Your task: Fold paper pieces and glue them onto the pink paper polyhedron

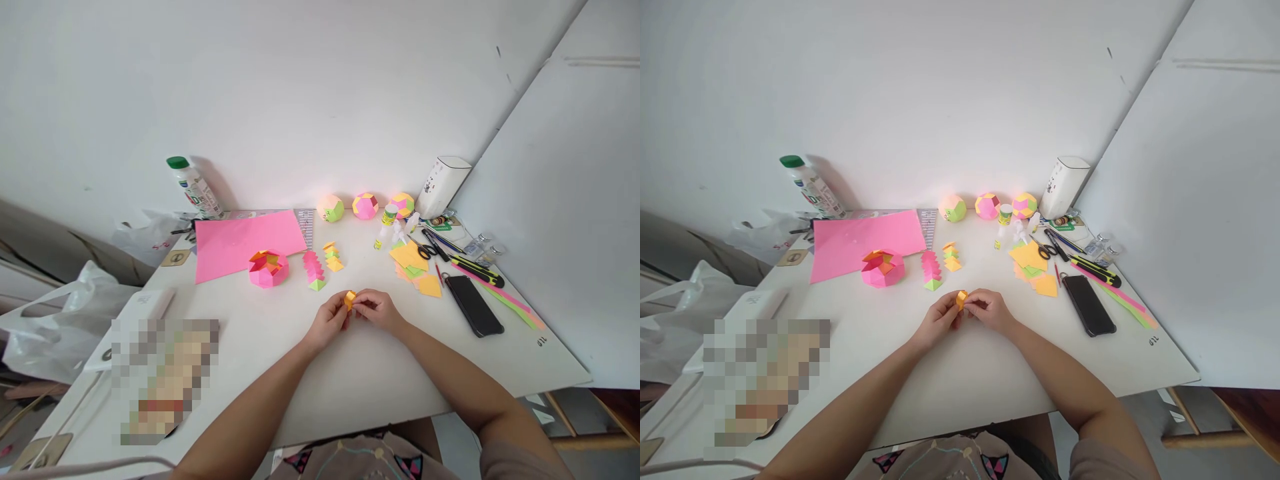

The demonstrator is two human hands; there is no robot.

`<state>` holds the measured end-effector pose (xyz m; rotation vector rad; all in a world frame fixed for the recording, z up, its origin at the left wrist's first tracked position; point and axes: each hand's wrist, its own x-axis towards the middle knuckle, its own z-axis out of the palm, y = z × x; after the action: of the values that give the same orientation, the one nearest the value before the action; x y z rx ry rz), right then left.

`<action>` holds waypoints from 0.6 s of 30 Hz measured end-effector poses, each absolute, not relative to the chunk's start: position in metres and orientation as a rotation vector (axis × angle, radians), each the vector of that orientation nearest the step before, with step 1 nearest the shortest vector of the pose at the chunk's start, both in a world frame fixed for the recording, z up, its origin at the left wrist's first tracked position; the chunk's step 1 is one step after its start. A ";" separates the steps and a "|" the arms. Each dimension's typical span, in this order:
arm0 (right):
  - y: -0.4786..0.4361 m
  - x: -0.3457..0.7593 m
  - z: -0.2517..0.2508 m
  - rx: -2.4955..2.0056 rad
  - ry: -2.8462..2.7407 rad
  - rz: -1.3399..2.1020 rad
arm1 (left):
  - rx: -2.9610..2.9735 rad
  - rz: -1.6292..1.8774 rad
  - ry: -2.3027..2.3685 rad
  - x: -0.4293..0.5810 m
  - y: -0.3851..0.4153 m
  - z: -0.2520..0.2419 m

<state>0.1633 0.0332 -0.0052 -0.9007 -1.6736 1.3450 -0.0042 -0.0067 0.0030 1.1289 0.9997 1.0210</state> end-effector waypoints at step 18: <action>0.033 0.165 -0.003 -0.985 -1.709 1.508 | 1.154 1.042 1.047 -0.004 -0.006 -0.006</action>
<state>0.1654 0.0331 -0.0026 -0.9849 -1.7086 1.5083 -0.0039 -0.0063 -0.0057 1.1544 1.0468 1.0418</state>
